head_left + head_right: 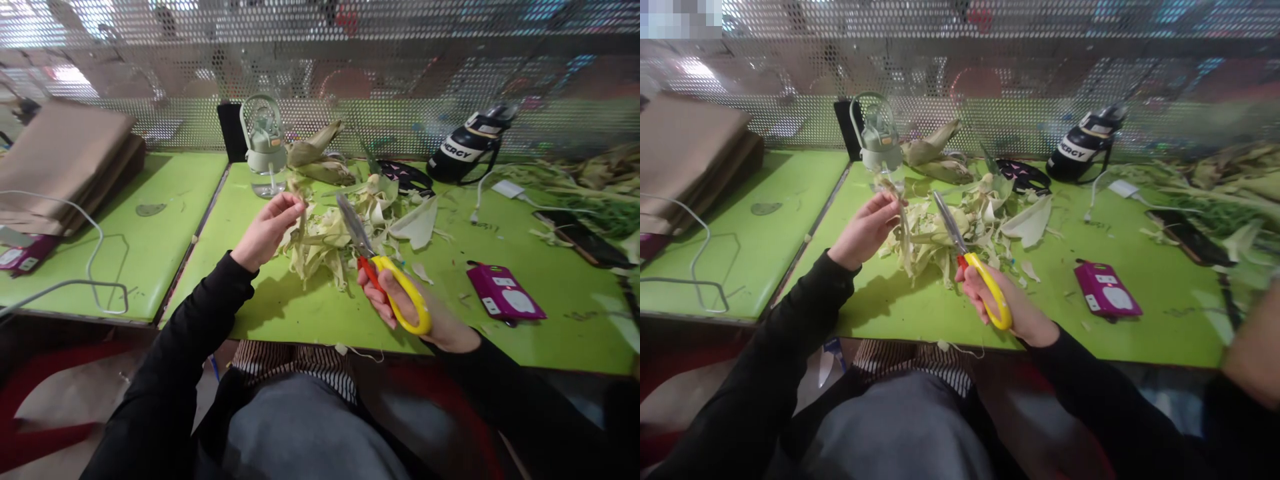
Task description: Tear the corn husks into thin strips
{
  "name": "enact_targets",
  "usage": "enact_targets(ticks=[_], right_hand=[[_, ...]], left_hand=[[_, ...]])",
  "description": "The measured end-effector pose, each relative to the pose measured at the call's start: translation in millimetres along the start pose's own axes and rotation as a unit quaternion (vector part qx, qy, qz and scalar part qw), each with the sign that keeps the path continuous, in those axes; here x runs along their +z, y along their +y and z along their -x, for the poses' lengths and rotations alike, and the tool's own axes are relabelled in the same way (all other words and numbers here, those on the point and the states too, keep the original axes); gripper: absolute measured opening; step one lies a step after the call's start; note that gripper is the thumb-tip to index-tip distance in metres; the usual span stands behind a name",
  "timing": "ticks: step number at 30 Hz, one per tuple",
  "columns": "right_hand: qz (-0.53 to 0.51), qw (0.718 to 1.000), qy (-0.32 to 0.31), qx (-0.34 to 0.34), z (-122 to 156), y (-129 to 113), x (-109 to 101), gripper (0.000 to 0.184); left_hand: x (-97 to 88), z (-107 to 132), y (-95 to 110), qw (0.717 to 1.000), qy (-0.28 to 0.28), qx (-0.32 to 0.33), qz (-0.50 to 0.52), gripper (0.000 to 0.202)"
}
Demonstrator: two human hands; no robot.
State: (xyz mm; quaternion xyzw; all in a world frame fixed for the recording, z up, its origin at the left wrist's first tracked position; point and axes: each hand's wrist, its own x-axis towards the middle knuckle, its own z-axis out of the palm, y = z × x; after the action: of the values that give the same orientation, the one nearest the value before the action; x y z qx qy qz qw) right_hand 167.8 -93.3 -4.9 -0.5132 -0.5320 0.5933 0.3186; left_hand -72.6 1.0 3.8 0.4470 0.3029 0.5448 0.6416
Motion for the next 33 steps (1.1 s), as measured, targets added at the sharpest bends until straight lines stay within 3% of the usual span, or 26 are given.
enact_targets(ticks=[7,10,12,15,18,20,22,23,26,27,30,33], right_hand=[[0.026,0.999,0.031,0.016,-6,4,-10,0.057],[0.113,0.992,0.047,0.018,-15,8,-16,0.058],[0.259,0.961,0.098,-0.013,-21,10,-25,0.055],[0.456,0.873,0.156,-0.074,-27,12,-45,0.045],[0.526,0.833,0.13,-0.111,-25,12,-65,0.041],[0.551,0.803,0.147,-0.174,-25,9,-69,0.045],[0.556,0.777,0.169,-0.241,-27,2,-62,0.049],[0.549,0.779,0.16,-0.258,-30,-1,-54,0.049],[0.5,0.831,0.006,-0.245,-47,-8,-21,0.043],[0.487,0.834,-0.033,-0.257,-55,-7,-9,0.042],[0.524,0.793,-0.05,-0.306,-84,6,16,0.054],[0.558,0.77,-0.027,-0.308,-118,22,26,0.043]], left_hand=[[5.6,2,13,0.993,0.071,-0.045,0.081,0.014],[7.8,2,12,0.987,0.094,-0.051,0.118,0.014],[7.9,1,11,0.984,0.104,-0.039,0.137,0.013],[7.3,0,11,0.979,0.116,-0.023,0.165,0.014],[7.1,1,13,0.965,0.15,-0.033,0.212,0.018],[8.1,2,12,0.959,0.173,-0.027,0.221,0.02],[11.4,2,9,0.962,0.181,-0.006,0.205,0.019],[14.0,2,8,0.965,0.176,0.005,0.192,0.018],[24.6,3,4,0.973,0.142,0.023,0.178,0.014],[28.0,3,4,0.974,0.131,0.024,0.184,0.014],[33.3,3,6,0.968,0.121,0.014,0.219,0.018],[31.4,0,8,0.96,0.139,0.004,0.243,0.018]])
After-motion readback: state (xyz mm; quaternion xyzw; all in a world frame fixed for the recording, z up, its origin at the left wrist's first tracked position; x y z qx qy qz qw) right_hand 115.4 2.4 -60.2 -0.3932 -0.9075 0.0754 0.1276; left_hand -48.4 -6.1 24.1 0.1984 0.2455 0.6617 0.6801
